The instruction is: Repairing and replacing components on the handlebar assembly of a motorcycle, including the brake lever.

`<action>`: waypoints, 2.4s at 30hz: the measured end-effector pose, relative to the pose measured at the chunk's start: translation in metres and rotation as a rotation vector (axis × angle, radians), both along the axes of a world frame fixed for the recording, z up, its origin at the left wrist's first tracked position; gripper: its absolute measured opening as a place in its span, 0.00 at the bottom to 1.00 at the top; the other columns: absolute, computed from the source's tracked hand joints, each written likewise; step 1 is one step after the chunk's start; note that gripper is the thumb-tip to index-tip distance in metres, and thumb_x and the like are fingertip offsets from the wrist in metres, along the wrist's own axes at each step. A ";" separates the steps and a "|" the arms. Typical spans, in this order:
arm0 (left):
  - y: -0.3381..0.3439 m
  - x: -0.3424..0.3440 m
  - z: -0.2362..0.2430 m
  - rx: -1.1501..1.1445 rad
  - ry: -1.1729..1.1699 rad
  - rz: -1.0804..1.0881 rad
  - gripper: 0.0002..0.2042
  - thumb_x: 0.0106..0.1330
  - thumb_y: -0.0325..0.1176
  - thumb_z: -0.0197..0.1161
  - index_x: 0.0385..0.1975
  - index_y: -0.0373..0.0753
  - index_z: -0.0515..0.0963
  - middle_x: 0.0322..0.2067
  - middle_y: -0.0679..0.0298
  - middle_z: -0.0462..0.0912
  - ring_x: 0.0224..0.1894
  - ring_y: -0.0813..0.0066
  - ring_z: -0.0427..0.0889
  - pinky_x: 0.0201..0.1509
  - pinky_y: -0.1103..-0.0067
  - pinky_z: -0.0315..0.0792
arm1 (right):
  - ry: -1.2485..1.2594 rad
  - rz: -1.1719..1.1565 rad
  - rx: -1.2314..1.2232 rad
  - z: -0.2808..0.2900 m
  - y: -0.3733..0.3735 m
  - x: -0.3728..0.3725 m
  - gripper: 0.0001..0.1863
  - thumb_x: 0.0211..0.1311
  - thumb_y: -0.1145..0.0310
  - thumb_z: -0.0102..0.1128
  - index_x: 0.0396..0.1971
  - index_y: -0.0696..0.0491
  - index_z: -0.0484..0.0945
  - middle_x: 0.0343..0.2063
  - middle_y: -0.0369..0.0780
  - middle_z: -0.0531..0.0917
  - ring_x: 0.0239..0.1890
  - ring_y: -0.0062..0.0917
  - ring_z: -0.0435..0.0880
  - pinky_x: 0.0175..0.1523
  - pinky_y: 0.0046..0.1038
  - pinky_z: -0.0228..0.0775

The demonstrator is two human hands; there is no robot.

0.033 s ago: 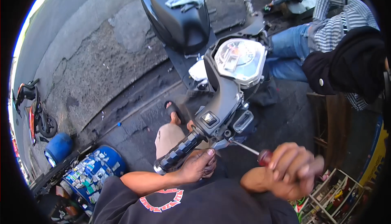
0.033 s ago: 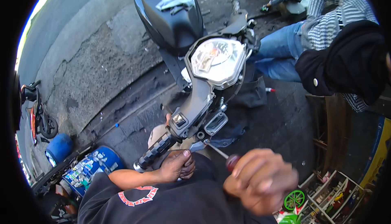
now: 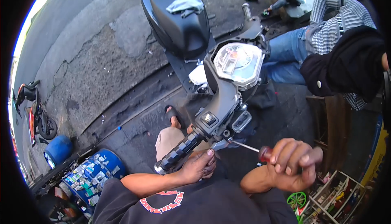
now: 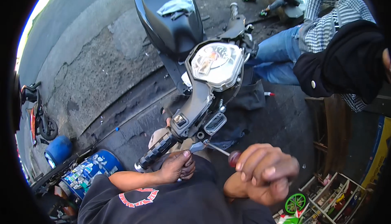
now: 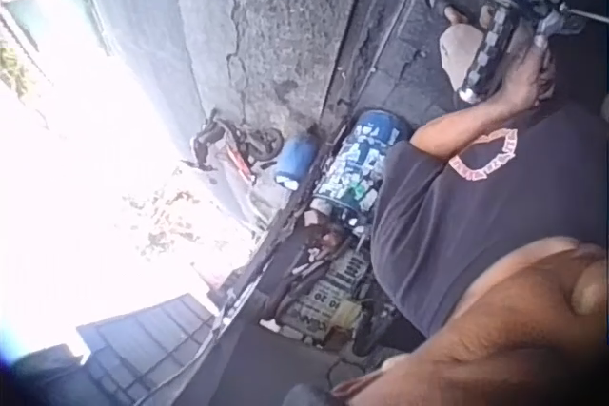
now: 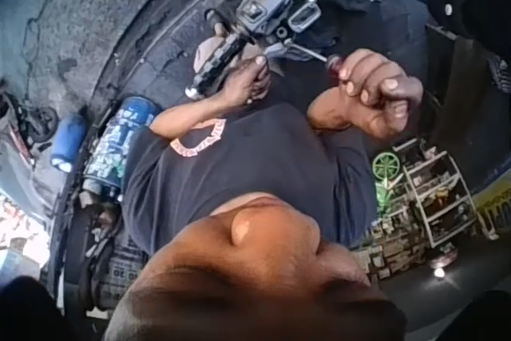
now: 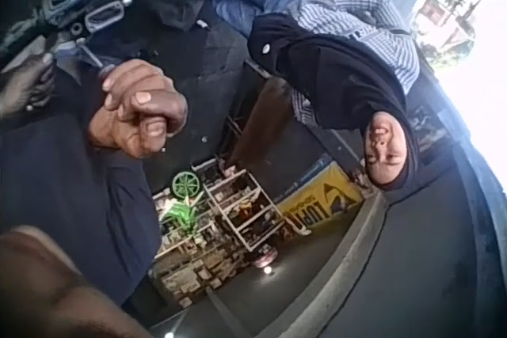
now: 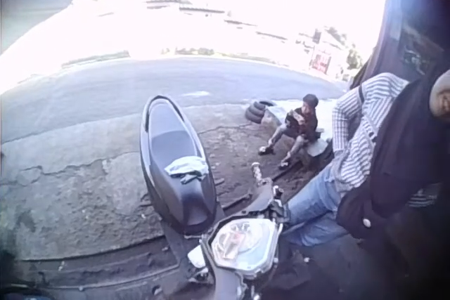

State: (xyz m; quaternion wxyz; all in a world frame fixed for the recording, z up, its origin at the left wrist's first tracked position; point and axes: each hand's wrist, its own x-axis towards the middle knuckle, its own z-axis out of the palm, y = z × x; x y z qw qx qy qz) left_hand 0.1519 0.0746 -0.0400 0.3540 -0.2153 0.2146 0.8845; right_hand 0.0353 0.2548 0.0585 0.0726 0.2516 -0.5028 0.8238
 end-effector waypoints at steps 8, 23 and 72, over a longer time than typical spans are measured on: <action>0.003 0.004 -0.005 -0.054 0.042 0.009 0.22 0.76 0.52 0.44 0.25 0.42 0.61 0.15 0.70 0.57 0.14 0.81 0.53 0.18 0.82 0.53 | 0.037 0.062 -0.038 0.031 -0.021 0.004 0.17 0.65 0.62 0.55 0.41 0.63 0.77 0.13 0.37 0.73 0.15 0.26 0.75 0.23 0.30 0.71; 0.002 0.005 -0.009 -0.003 0.046 0.008 0.20 0.77 0.51 0.44 0.27 0.42 0.63 0.16 0.71 0.58 0.15 0.82 0.54 0.17 0.83 0.52 | 0.225 0.262 1.617 0.130 0.004 0.004 0.21 0.56 0.59 0.69 0.43 0.57 0.78 0.37 0.47 0.80 0.38 0.39 0.84 0.38 0.34 0.75; -0.005 -0.115 0.112 -1.043 1.564 -0.442 0.23 0.56 0.40 0.70 0.46 0.34 0.72 0.28 0.50 0.82 0.34 0.52 0.83 0.39 0.64 0.74 | 0.452 0.050 1.840 0.131 -0.001 0.006 0.19 0.66 0.52 0.54 0.35 0.55 0.76 0.23 0.49 0.83 0.27 0.46 0.85 0.33 0.44 0.76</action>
